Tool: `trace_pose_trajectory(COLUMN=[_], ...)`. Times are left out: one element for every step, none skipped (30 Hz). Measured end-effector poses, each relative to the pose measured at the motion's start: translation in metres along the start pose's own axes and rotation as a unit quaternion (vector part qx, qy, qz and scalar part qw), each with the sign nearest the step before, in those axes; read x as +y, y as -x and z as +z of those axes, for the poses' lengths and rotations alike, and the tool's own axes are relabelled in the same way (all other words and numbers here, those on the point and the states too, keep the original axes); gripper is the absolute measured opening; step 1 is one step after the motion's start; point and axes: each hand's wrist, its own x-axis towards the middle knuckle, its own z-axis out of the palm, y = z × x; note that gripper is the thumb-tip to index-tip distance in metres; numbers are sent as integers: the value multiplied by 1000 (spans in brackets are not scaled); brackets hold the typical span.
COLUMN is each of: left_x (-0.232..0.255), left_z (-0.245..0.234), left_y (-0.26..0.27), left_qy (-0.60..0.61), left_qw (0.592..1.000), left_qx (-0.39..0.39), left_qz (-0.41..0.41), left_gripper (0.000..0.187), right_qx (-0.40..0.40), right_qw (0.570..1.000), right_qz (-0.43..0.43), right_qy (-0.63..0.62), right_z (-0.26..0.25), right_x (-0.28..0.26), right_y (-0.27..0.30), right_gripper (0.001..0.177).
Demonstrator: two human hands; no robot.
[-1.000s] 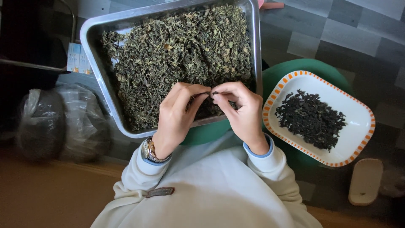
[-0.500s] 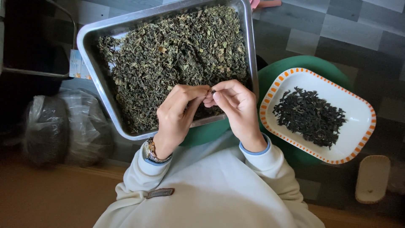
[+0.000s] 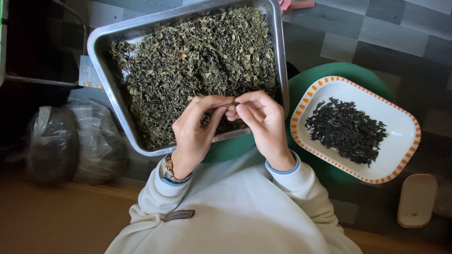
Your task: Sorting dried tea leaves by manually picking out stems and unwanted pieces from a large metal tray and placing them into a smaller tray.
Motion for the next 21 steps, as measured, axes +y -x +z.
trace_pose_trajectory(left_x=[-1,-1,-2,-3,-3,-4,-4,-4,-4,-4,-5,-5,-7,-8,-9,-9,-9,-10,-10,-9,-10], left_z=[0,0,0,0,0,0,0,0,1,1,1,1,1,1,1,1,1,1,2,3,4], left_y=[0,0,0,1,2,2,3,3,3,4,5,5,6,6,6,7,7,8,9,10,10], left_qy=[0,-6,-11,-11,-10,-10,-10,-11,-12,-11,-15,-18,-18,-19,-20,-20,-22,-23,-23,-20,-19], left_qw=[1000,1000,1000,1000,1000,1000,1000,1000,1000,1000,1000,1000,1000,1000,1000,1000,1000,1000,1000,1000,1000], left_qx=[0,0,0,0,0,-1,-1,-2,-3,-3,-2,-1,0,0,0,0,-3,-7,-6,-9,-10], left_qz=[0,4,7,7,2,-3,-3,-3,-3,-4,-4,-4,-5,0,4,4,-4,-12,-13,-16,-20], left_gripper=[22,22,21,21,23,25,25,25,25,25,24,24,24,24,24,24,25,26,26,28,29], right_qx=[0,1,2,2,-1,-4,-4,-4,-4,-4,-6,-8,-8,-9,-9,-9,-14,-18,-18,-12,-6], right_qw=[1000,1000,1000,1000,1000,1000,1000,1000,1000,1000,1000,999,999,999,999,999,999,998,998,995,992], right_qz=[0,-3,-6,-6,-12,-18,-18,-19,-19,-19,-22,-25,-25,-25,-25,-25,-38,-51,-51,-75,-100], right_qy=[0,5,10,10,16,22,22,19,16,16,19,22,22,25,28,29,35,41,42,61,81], right_z=[0,1,1,1,0,-1,-1,-1,-1,-1,-1,-1,-1,-2,-2,-2,-2,-2,-1,0,1], right_x=[-1,-1,-2,-2,-2,-2,-1,-1,-1,-1,-1,-1,-1,-1,0,0,0,0,-1,-2,-2], right_y=[0,1,1,1,1,1,0,0,0,0,0,0,0,0,0,1,1,2,2,3,3], right_gripper=[16,16,17,17,15,14,14,14,14,14,14,14,14,14,14,14,12,11,11,10,9])
